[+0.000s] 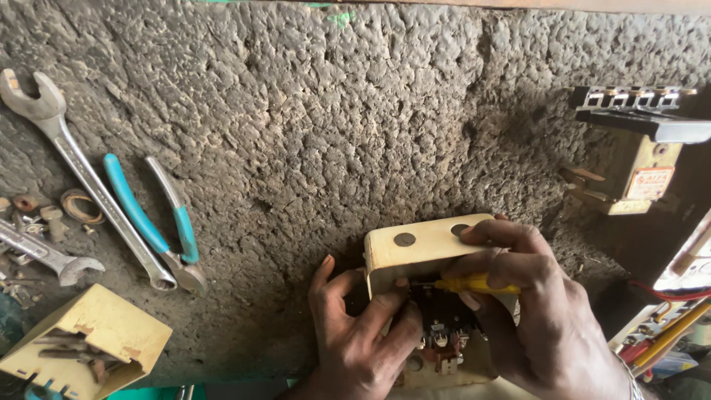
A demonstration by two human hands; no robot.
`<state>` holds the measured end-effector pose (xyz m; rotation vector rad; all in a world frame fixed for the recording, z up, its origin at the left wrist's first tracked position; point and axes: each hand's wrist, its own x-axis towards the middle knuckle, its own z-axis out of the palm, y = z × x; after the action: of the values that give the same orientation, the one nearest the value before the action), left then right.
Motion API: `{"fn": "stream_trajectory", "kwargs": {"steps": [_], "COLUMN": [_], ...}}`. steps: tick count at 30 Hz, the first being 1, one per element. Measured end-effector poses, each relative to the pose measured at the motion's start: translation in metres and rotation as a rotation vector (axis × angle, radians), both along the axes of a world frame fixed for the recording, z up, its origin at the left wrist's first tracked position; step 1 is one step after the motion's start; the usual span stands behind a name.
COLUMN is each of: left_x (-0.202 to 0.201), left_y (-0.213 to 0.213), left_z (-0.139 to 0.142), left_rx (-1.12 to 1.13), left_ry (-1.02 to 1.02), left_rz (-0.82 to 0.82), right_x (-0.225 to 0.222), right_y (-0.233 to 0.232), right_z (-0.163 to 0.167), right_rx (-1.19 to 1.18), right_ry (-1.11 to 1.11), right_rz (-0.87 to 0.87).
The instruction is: The person assembles a black electrical component into a beige plastic enclosure. They position the component, align it with internal terminals, and use a yellow-handled screwdriver to tighten screws securing the component inside the enclosure.
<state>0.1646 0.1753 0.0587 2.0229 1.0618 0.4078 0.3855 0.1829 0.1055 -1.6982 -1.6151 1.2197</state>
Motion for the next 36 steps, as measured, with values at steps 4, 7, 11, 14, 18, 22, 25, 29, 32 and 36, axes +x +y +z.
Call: {"fn": "stream_trajectory", "kwargs": {"steps": [4,7,11,14,18,22,25,29,32,36], "left_x": [0.002,0.006,0.005,0.004,0.004,0.004,0.003,0.002,0.003,0.004], "left_y": [0.003,0.003,0.002,0.0,-0.001,-0.001,0.0,0.001,0.002,0.004], "left_z": [-0.001,0.0,0.001,0.002,0.001,0.001,0.001,0.002,0.003,0.001], "left_rx": [0.047,0.077,0.038,0.04,0.052,0.061,0.068,0.084,0.07,0.077], "left_ry": [-0.017,0.007,-0.055,0.001,0.029,0.053,0.05,0.042,0.017,-0.026], "left_rz": [0.012,0.032,0.027,0.029,0.016,0.0,-0.013,-0.018,-0.006,0.01], "right_x": [-0.005,-0.014,-0.021,-0.01,-0.004,-0.004,-0.003,-0.005,-0.006,-0.009], "right_y": [0.0,-0.001,-0.005,-0.011,-0.014,-0.009,-0.006,-0.003,-0.001,0.003], "right_z": [0.003,0.002,-0.005,-0.003,-0.004,-0.002,0.002,0.005,0.005,0.004], "right_rx": [-0.032,0.002,0.056,-0.128,0.028,0.017,0.008,-0.01,-0.032,0.049], "right_ry": [-0.076,-0.171,-0.24,-0.066,0.09,0.03,-0.033,-0.076,-0.088,-0.107], "right_rz": [-0.077,-0.103,-0.088,-0.183,-0.117,-0.089,-0.03,-0.01,-0.029,-0.029]}}
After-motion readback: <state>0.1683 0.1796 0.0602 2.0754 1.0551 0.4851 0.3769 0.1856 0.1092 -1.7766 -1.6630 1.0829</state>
